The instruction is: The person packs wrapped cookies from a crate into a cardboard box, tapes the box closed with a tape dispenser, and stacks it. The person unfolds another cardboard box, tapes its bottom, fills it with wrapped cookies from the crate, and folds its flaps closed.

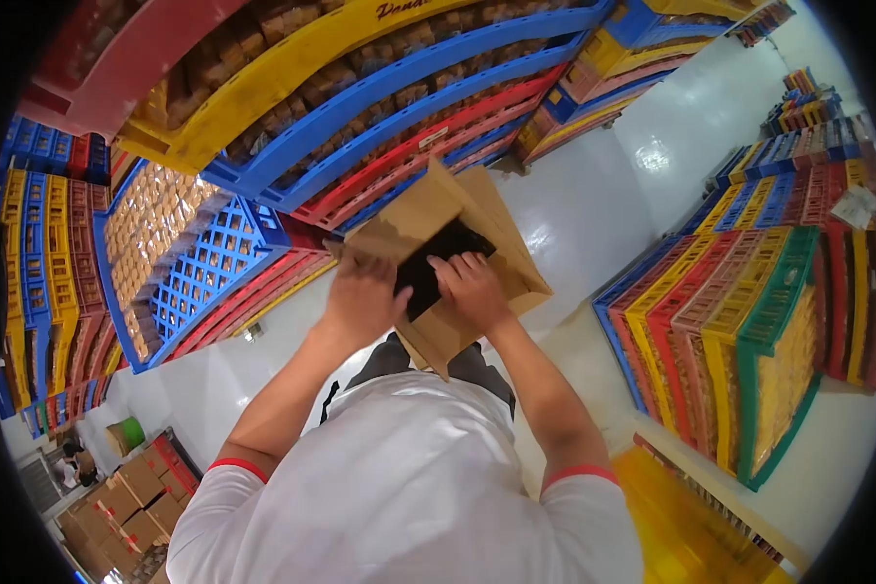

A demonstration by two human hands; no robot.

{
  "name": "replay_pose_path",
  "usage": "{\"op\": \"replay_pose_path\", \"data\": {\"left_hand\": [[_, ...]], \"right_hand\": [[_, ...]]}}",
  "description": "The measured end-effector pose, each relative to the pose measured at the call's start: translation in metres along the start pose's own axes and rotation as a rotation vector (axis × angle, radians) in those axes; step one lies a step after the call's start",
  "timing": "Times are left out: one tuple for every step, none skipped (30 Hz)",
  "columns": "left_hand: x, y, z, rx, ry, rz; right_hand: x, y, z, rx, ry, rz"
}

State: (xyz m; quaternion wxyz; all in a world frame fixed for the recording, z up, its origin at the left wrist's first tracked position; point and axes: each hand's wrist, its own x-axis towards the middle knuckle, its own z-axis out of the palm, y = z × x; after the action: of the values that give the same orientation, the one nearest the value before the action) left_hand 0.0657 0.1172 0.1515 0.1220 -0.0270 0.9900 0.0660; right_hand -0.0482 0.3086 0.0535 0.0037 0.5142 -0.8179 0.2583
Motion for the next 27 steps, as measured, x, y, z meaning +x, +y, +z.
{"op": "replay_pose_path", "data": {"left_hand": [[0.0,0.001,0.001,0.006,0.008,0.001],[0.001,-0.001,0.001,-0.046,-0.037,-0.006],[0.001,-0.004,0.002,-0.095,-0.089,-0.008],[0.0,-0.006,0.005,-0.088,-0.099,0.001],[0.001,-0.008,0.007,-0.105,0.047,0.064],[0.007,-0.008,0.008,-0.119,0.199,0.129],[0.015,-0.005,0.009,-0.161,0.235,0.165],[0.024,0.001,0.006,-0.153,0.237,0.179],[0.035,0.008,0.003,-0.215,0.338,0.184],[0.046,0.013,0.001,-0.279,0.439,0.188],[0.06,0.012,0.014,-0.338,0.414,0.246],[0.071,0.013,0.035,-0.336,0.413,0.256],[0.082,0.015,0.06,-0.422,0.413,0.247],[0.09,0.017,0.075,-0.51,0.414,0.232],[0.09,0.017,0.079,-0.4,0.41,0.207],[0.09,0.018,0.078,-0.402,0.412,0.209],[0.086,0.018,0.077,-0.557,0.554,0.171],[0.084,0.018,0.074,-0.709,0.698,0.133],[0.084,0.015,0.072,-0.698,0.705,0.141],[0.087,0.013,0.074,-0.739,0.776,0.071],[0.088,0.011,0.079,-0.782,0.846,-0.004],[0.086,0.011,0.084,-0.774,0.858,-0.004],[0.088,0.01,0.09,-0.758,0.795,-0.08],[0.094,0.005,0.094,-0.738,0.748,-0.156],[0.102,-0.012,0.104,-0.574,0.675,-0.081],[0.099,-0.021,0.097,-0.533,0.62,-0.116],[0.097,-0.029,0.089,-0.493,0.574,-0.154]], "right_hand": [[0.001,-0.001,-0.002,0.01,0.109,-0.039],[0.011,-0.005,-0.01,0.008,0.121,-0.039],[0.017,-0.01,-0.017,-0.006,0.049,-0.062],[0.02,-0.017,-0.021,-0.016,-0.031,-0.079],[0.021,-0.013,-0.011,0.061,-0.087,-0.026],[0.019,-0.004,0.0,0.06,-0.076,-0.016],[0.016,0.007,0.012,0.063,-0.107,-0.013],[0.019,0.012,0.012,0.065,-0.138,-0.011],[0.023,0.018,0.01,0.084,-0.134,-0.003],[0.025,0.022,0.002,0.08,-0.125,0.0],[0.024,0.025,-0.01,0.075,-0.048,-0.033],[0.022,0.027,-0.021,0.068,0.027,-0.066],[0.018,0.023,-0.038,0.03,0.129,-0.024],[0.016,0.011,-0.061,0.025,0.126,-0.026],[0.016,-0.003,-0.085,-0.129,0.19,0.133],[0.012,-0.012,-0.097,-0.28,0.255,0.293],[0.002,-0.011,-0.084,-0.228,0.143,0.414],[-0.007,-0.017,-0.072,-0.227,0.148,0.413],[-0.011,-0.03,-0.063,-0.113,0.091,0.422],[-0.016,-0.039,-0.054,-0.001,0.033,0.423],[-0.024,-0.041,-0.044,-0.002,0.042,0.412],[-0.033,-0.044,-0.031,-0.01,0.019,0.307],[-0.039,-0.046,-0.021,-0.024,0.001,0.195],[-0.045,-0.037,-0.019,0.043,-0.004,0.181],[-0.047,-0.023,-0.025,0.102,-0.003,0.15],[-0.053,-0.016,-0.032,0.078,0.022,0.305],[-0.06,-0.008,-0.036,0.059,0.057,0.454]]}}
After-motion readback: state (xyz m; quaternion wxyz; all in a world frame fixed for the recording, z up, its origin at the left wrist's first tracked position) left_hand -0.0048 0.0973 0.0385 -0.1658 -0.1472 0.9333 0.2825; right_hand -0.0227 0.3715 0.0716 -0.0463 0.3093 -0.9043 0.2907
